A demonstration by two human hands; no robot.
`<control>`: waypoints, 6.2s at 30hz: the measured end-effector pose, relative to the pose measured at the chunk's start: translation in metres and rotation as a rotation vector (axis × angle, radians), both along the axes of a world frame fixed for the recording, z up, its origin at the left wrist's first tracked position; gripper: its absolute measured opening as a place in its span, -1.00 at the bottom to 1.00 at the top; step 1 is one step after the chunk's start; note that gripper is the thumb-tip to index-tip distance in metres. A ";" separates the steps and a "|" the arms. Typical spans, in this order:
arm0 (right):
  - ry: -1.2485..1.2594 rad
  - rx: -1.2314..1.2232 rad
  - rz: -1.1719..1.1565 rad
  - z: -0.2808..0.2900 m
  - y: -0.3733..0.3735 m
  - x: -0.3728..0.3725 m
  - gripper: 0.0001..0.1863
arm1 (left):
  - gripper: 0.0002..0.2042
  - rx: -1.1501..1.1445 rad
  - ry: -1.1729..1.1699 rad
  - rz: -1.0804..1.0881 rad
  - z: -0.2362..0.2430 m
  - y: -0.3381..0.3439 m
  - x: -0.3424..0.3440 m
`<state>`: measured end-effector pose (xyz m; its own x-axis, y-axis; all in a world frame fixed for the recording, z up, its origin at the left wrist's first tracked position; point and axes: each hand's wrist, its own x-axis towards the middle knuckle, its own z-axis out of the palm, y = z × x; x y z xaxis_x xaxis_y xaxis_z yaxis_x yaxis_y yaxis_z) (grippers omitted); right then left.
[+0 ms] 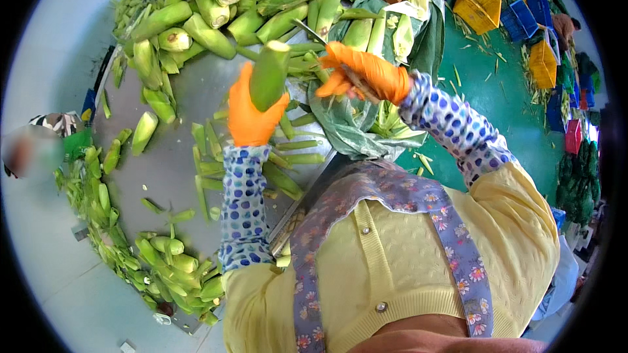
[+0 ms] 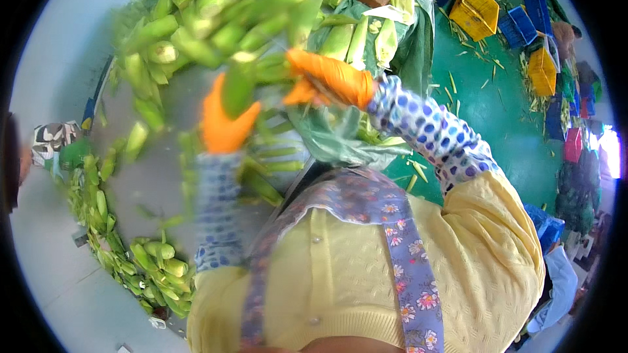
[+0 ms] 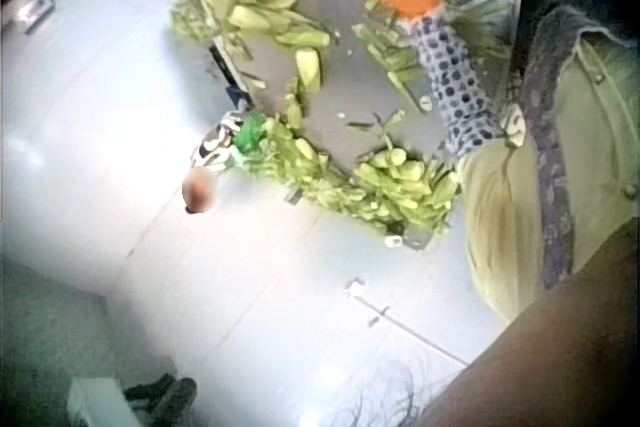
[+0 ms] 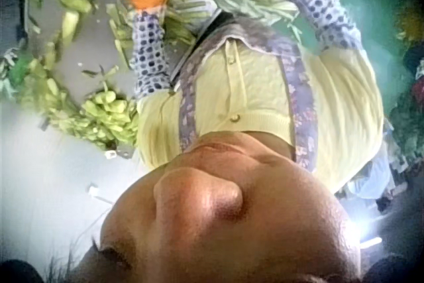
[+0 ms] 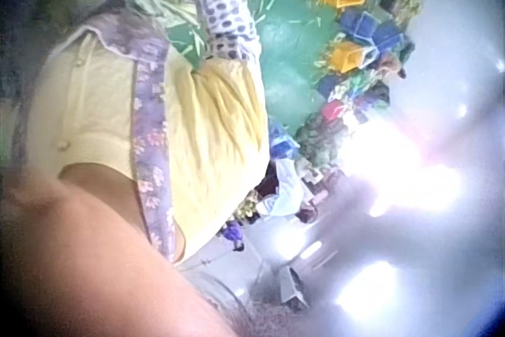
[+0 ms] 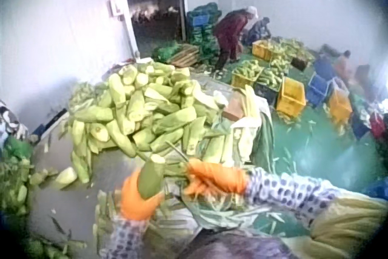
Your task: The person peels the outer husks from a series of green vegetables using a small knife. They hold each vegetable in their left hand and use the knife in their right hand to slice and remove the husks, placing the peeled items into a white basket below.
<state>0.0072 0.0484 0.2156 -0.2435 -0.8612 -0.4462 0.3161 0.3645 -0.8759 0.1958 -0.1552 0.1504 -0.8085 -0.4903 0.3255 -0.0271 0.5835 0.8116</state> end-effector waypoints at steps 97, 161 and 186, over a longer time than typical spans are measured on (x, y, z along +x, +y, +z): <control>-0.214 -0.123 -0.692 -0.102 0.173 0.038 -0.71 | -0.64 1.342 0.102 0.059 -0.039 0.208 0.005; 1.215 -0.001 -0.214 -0.130 0.038 -0.114 -0.71 | -0.61 0.580 -1.245 0.372 -0.096 0.254 0.317; -0.001 -0.247 0.047 -0.007 -0.049 0.018 -0.39 | -0.33 0.772 0.418 0.034 0.006 0.076 -0.001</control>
